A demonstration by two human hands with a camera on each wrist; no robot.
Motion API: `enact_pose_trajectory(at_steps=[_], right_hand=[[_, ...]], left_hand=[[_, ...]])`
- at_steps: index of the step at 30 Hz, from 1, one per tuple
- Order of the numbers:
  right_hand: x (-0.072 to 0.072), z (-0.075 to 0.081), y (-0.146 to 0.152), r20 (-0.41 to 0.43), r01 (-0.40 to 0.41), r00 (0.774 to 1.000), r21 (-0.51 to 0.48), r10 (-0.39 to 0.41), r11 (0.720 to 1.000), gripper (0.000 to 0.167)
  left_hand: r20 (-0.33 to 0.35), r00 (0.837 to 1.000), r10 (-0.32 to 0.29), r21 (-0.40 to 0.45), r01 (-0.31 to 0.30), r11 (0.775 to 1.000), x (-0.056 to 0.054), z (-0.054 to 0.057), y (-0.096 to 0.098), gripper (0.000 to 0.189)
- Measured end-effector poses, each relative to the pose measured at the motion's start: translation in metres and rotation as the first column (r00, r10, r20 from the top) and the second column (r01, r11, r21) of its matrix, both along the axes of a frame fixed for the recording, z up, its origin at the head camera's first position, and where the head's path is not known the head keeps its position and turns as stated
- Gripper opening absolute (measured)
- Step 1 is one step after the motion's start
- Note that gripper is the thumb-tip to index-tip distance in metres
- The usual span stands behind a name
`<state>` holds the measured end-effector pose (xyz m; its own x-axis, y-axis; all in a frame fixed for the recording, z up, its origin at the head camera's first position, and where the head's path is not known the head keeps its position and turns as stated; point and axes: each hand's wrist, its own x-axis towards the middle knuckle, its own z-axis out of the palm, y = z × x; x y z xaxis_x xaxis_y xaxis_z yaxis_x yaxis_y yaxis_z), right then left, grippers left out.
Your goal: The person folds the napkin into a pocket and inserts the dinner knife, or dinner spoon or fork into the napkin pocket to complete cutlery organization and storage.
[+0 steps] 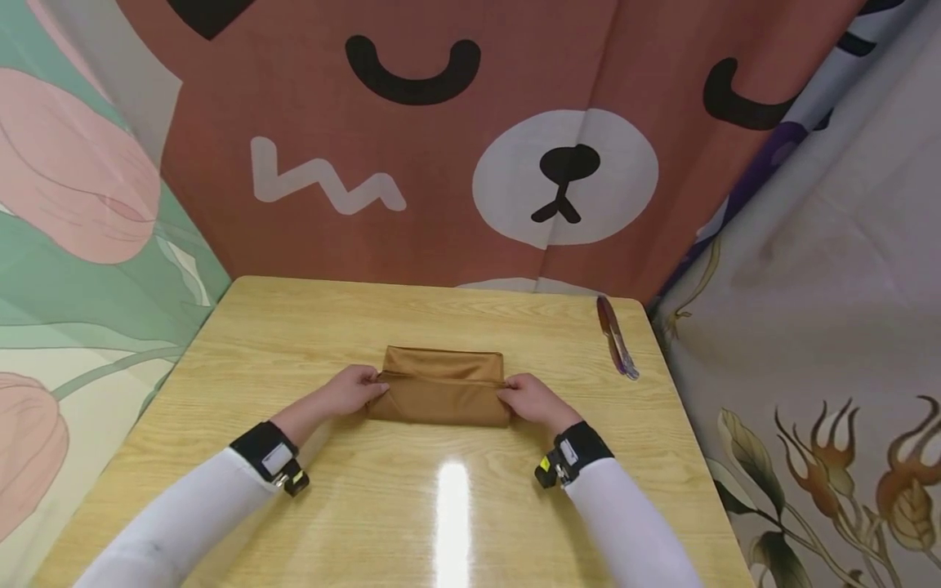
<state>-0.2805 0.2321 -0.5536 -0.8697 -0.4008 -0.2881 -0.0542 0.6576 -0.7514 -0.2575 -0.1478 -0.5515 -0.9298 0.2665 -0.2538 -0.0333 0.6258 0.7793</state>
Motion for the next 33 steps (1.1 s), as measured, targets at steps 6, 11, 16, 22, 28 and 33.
enact_pose_trajectory(at_steps=[6, 11, 16, 22, 28, 33], right_hand=[[-0.005, -0.006, -0.003, 0.001, 0.03, 1.0, 0.017, -0.03, 0.999, 0.031], [-0.008, -0.008, -0.003, 0.01, 0.04, 0.999, 0.027, -0.04, 0.999, 0.03], [-0.009, -0.007, -0.004, 0.016, 0.033, 0.999, 0.04, -0.034, 0.999, 0.03], [-0.01, -0.009, -0.005, 0.024, 0.03, 0.999, 0.037, -0.031, 0.999, 0.03], [-0.013, -0.01, -0.006, -0.014, 0.007, 1.0, 0.1, -0.005, 0.995, 0.029], [-0.015, -0.01, -0.009, -0.029, -0.01, 0.999, 0.176, 0.015, 0.984, 0.029]], left_hand=[[0.048, 0.999, 0.018, -0.009, -0.018, 1.0, -0.005, -0.004, 0.001, 0.038], [0.032, 0.998, 0.045, -0.061, -0.043, 0.997, -0.009, -0.007, 0.004, 0.034], [-0.015, 0.998, 0.06, -0.145, -0.061, 0.988, -0.01, -0.007, 0.009, 0.037], [-0.081, 0.995, 0.05, -0.25, -0.069, 0.966, -0.012, -0.011, 0.013, 0.036], [-0.088, 0.995, 0.047, -0.284, -0.071, 0.956, -0.015, -0.011, 0.015, 0.035], [-0.086, 0.995, 0.042, -0.305, -0.067, 0.95, -0.017, -0.013, 0.015, 0.035]])
